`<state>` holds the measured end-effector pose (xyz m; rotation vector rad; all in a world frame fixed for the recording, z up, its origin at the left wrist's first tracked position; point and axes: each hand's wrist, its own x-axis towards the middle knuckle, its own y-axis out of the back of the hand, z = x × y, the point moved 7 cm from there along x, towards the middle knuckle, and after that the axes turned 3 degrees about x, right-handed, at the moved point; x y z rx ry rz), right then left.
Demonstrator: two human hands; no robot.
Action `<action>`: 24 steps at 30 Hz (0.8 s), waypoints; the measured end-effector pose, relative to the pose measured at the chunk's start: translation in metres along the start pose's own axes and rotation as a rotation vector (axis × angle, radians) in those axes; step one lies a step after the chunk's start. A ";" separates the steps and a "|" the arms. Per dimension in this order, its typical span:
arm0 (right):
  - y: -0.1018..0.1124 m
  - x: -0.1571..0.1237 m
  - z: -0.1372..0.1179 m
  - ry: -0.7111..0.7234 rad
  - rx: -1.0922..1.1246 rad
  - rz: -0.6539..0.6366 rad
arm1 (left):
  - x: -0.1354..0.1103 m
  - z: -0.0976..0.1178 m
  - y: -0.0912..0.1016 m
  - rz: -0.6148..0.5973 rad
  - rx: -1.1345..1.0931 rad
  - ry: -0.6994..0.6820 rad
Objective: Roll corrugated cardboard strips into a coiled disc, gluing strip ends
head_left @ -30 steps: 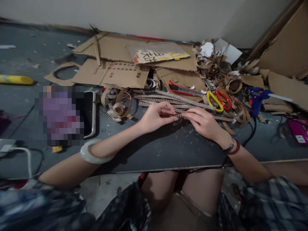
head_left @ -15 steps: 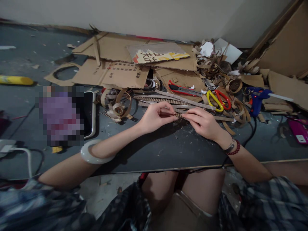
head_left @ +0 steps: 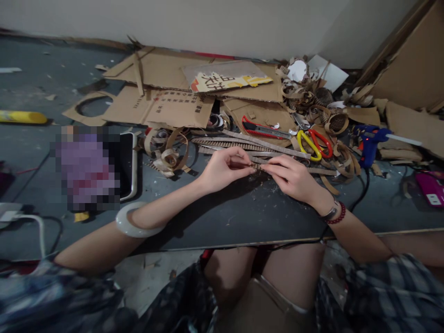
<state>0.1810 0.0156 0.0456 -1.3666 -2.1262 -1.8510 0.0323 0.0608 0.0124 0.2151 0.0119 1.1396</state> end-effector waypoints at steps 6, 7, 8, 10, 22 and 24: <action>-0.001 0.000 0.001 -0.019 0.013 -0.012 | 0.000 0.000 0.000 0.003 0.001 0.006; -0.001 0.000 0.001 -0.018 0.014 -0.013 | 0.000 0.000 0.000 0.000 -0.001 0.004; -0.002 0.000 0.001 -0.017 0.015 -0.015 | 0.000 0.000 0.000 -0.003 -0.002 0.003; -0.002 0.000 0.002 -0.018 0.014 -0.020 | -0.001 -0.001 0.000 -0.006 0.000 0.003; -0.003 -0.001 0.001 -0.001 0.002 -0.036 | -0.001 -0.003 0.000 -0.020 0.036 0.000; -0.003 -0.001 0.001 0.001 0.000 -0.038 | -0.001 -0.004 0.000 -0.027 0.043 -0.001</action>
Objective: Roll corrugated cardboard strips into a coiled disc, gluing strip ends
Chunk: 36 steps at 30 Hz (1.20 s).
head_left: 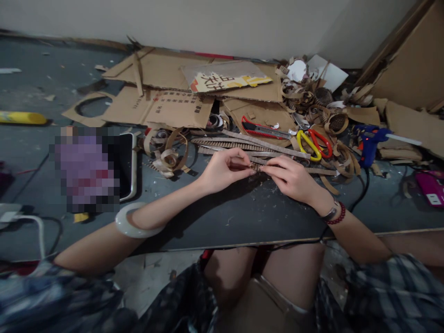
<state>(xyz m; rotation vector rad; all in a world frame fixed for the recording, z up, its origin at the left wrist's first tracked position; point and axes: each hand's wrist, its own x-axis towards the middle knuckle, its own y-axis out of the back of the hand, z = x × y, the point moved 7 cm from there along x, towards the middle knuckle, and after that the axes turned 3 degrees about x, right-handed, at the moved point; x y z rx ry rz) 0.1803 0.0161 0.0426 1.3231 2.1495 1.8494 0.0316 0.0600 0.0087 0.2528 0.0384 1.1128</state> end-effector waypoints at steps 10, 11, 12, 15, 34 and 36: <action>-0.001 0.000 0.000 -0.001 -0.009 -0.010 | 0.000 0.001 -0.001 -0.008 -0.009 0.004; -0.001 0.000 0.000 0.002 -0.011 -0.008 | 0.001 0.001 -0.001 -0.009 -0.012 0.003; 0.000 0.000 0.000 0.003 -0.013 -0.008 | 0.001 0.002 -0.001 -0.008 -0.013 0.003; -0.001 0.000 0.001 -0.006 -0.012 -0.014 | 0.001 0.002 -0.002 -0.008 -0.010 0.004; -0.004 0.000 0.001 -0.012 0.021 -0.038 | 0.001 0.001 -0.003 -0.032 -0.009 0.007; -0.004 0.000 0.001 -0.013 0.023 -0.040 | 0.001 0.000 -0.004 -0.034 -0.012 0.009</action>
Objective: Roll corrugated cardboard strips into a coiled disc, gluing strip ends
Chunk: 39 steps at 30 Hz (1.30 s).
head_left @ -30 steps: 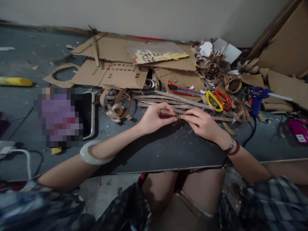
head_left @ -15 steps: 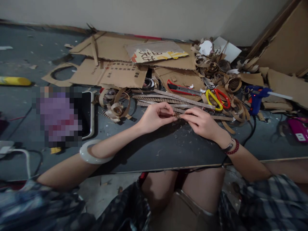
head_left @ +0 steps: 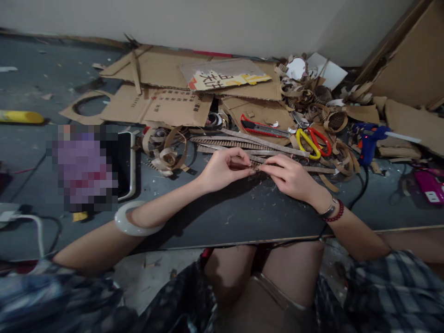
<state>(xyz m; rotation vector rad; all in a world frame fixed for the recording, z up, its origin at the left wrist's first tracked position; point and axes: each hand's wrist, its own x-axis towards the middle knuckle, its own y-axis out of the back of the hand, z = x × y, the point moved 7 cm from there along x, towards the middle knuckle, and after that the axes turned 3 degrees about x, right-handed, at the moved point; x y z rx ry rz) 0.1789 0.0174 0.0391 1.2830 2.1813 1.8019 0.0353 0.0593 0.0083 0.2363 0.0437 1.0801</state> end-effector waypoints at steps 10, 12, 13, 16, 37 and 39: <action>0.000 0.001 -0.001 0.019 -0.008 -0.027 | -0.001 0.000 -0.002 -0.026 -0.012 -0.002; 0.000 0.001 -0.001 0.022 -0.010 -0.034 | 0.000 0.000 -0.002 -0.028 -0.010 -0.004; 0.000 0.001 -0.002 0.026 -0.011 -0.036 | 0.000 0.000 -0.002 -0.028 -0.009 -0.006; 0.001 0.002 -0.003 0.038 -0.010 -0.047 | -0.001 0.001 -0.003 -0.032 -0.013 -0.017; 0.007 0.003 -0.003 -0.026 -0.071 0.020 | -0.001 0.001 -0.007 -0.067 -0.121 0.052; 0.007 0.003 -0.003 -0.031 -0.063 0.016 | -0.001 -0.001 -0.007 -0.080 -0.151 0.071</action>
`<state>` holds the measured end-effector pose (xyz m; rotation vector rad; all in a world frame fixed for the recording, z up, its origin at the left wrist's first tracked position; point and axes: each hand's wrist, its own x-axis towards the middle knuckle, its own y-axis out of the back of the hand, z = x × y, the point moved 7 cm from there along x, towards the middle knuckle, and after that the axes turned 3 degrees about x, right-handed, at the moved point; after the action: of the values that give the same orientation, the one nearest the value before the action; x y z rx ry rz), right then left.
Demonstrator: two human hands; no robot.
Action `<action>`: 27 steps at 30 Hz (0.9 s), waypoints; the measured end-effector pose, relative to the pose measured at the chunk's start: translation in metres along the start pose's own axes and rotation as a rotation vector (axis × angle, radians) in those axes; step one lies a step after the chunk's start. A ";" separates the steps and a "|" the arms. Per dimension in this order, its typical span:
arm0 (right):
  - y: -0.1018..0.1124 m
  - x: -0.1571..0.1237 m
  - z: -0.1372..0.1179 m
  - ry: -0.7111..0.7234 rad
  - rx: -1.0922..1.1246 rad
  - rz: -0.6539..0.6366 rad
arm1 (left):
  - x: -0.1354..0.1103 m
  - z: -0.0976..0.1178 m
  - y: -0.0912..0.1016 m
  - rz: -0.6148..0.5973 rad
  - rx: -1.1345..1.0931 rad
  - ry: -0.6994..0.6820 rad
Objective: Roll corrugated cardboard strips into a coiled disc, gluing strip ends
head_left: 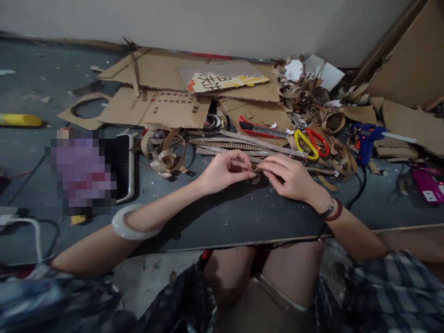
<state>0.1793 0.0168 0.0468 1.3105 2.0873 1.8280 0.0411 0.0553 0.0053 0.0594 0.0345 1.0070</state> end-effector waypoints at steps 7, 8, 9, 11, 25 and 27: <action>-0.004 -0.002 -0.001 0.039 -0.042 0.004 | 0.000 -0.008 -0.007 -0.103 -0.074 0.107; -0.004 -0.002 -0.002 0.049 -0.056 0.000 | 0.000 -0.008 -0.008 -0.112 -0.072 0.113; -0.005 -0.001 -0.002 0.062 -0.073 -0.006 | -0.001 -0.008 -0.009 -0.120 -0.067 0.115; -0.005 -0.001 -0.004 0.095 -0.106 -0.016 | -0.002 -0.008 -0.010 -0.128 -0.050 0.113; -0.007 0.000 -0.016 0.228 -0.156 -0.036 | -0.005 -0.007 -0.014 -0.134 0.003 0.131; -0.008 0.000 -0.016 0.222 -0.118 -0.046 | -0.005 -0.007 -0.014 -0.130 0.005 0.130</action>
<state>0.1658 0.0044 0.0443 1.0674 2.0515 2.1264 0.0501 0.0437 -0.0023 -0.0041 0.1574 0.8798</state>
